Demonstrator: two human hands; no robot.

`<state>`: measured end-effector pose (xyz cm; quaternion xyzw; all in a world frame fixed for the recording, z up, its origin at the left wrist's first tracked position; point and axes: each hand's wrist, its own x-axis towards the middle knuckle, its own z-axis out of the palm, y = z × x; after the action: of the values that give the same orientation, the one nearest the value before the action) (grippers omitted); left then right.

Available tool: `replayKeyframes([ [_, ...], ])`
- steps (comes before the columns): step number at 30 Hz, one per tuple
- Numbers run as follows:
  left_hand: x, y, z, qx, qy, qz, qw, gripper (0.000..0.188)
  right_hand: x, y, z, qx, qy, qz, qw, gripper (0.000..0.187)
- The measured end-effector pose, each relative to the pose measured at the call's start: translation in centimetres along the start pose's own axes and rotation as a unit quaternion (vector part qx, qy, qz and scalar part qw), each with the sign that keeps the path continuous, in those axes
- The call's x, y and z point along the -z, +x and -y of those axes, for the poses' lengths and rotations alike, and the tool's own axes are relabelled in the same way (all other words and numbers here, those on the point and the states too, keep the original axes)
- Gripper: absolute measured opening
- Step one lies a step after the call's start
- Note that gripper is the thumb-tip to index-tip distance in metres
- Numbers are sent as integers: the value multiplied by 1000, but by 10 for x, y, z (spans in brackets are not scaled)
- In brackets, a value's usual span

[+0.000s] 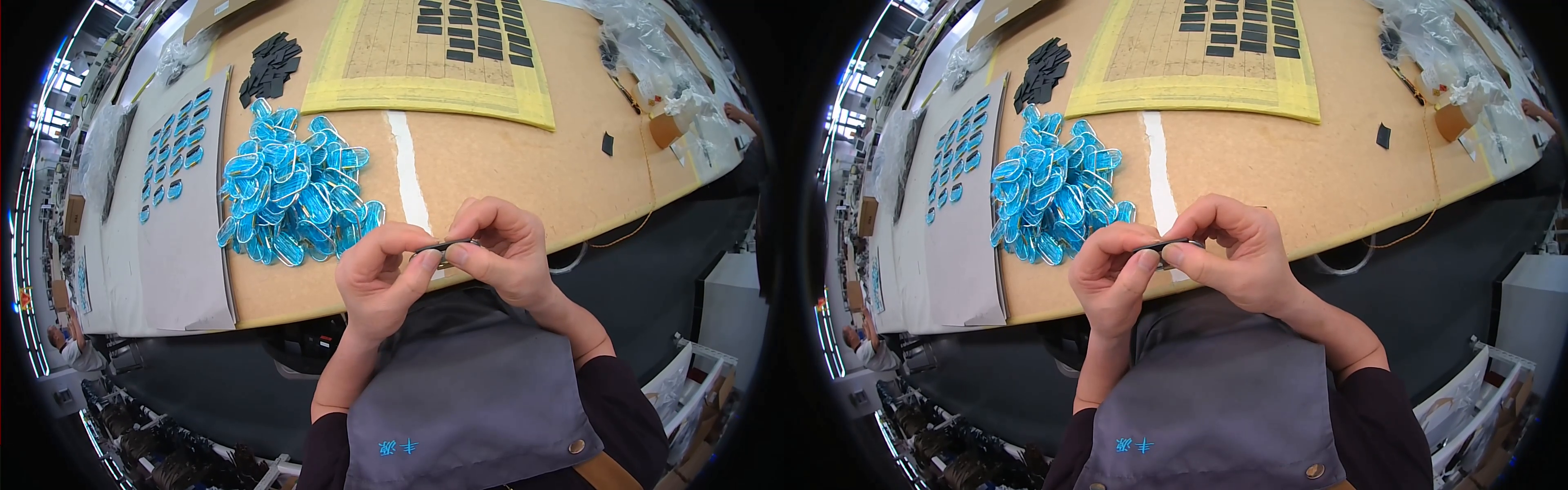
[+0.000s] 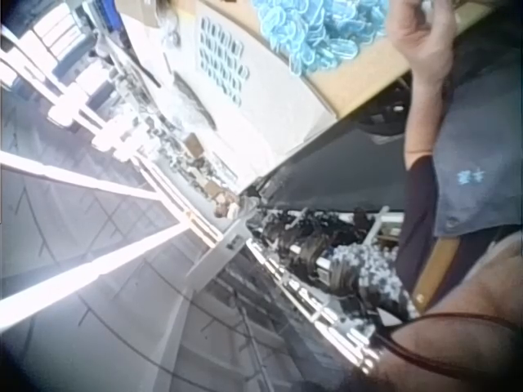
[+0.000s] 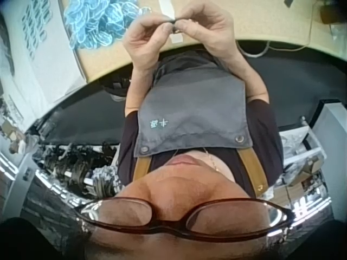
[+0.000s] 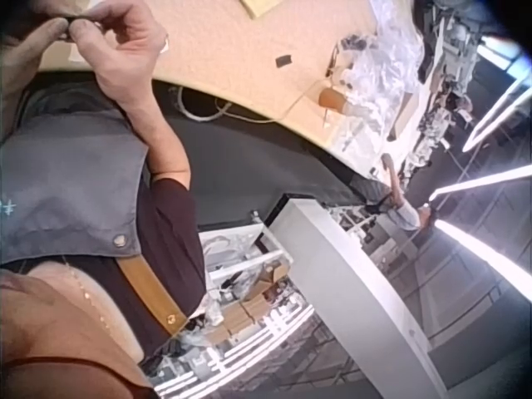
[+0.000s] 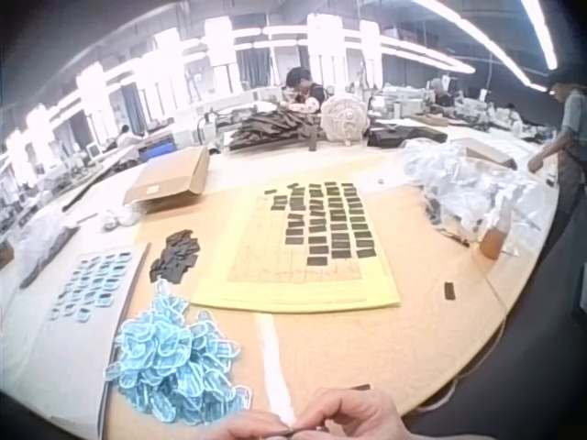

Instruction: Assembling small blue leather labels by inserting black leather strips through them.

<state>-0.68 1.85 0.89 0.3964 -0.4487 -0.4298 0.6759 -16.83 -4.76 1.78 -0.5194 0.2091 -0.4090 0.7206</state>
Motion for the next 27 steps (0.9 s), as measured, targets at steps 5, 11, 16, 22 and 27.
replayKeyframes([
  [5, 0, 1, 1, -40, 10, -5, 999, 12, -3, 0, -1, -3, 5, 3, 1000, 13],
  [11, 12, 9, 2, -101, 30, 57, 993, 13, 5, 1, 0, 49, -102, 54, 992, 9],
  [16, 12, 8, 4, -137, 36, 78, 987, 15, 2, 1, 1, 48, -48, 39, 997, 8],
  [22, 6, 0, -2, 16, 7, 0, 1000, 14, 4, 1, -3, -16, 62, -39, 997, 7],
  [27, 13, 5, -9, 101, -5, 22, 995, 13, 9, 5, 11, -95, -160, 75, 980, 13],
])
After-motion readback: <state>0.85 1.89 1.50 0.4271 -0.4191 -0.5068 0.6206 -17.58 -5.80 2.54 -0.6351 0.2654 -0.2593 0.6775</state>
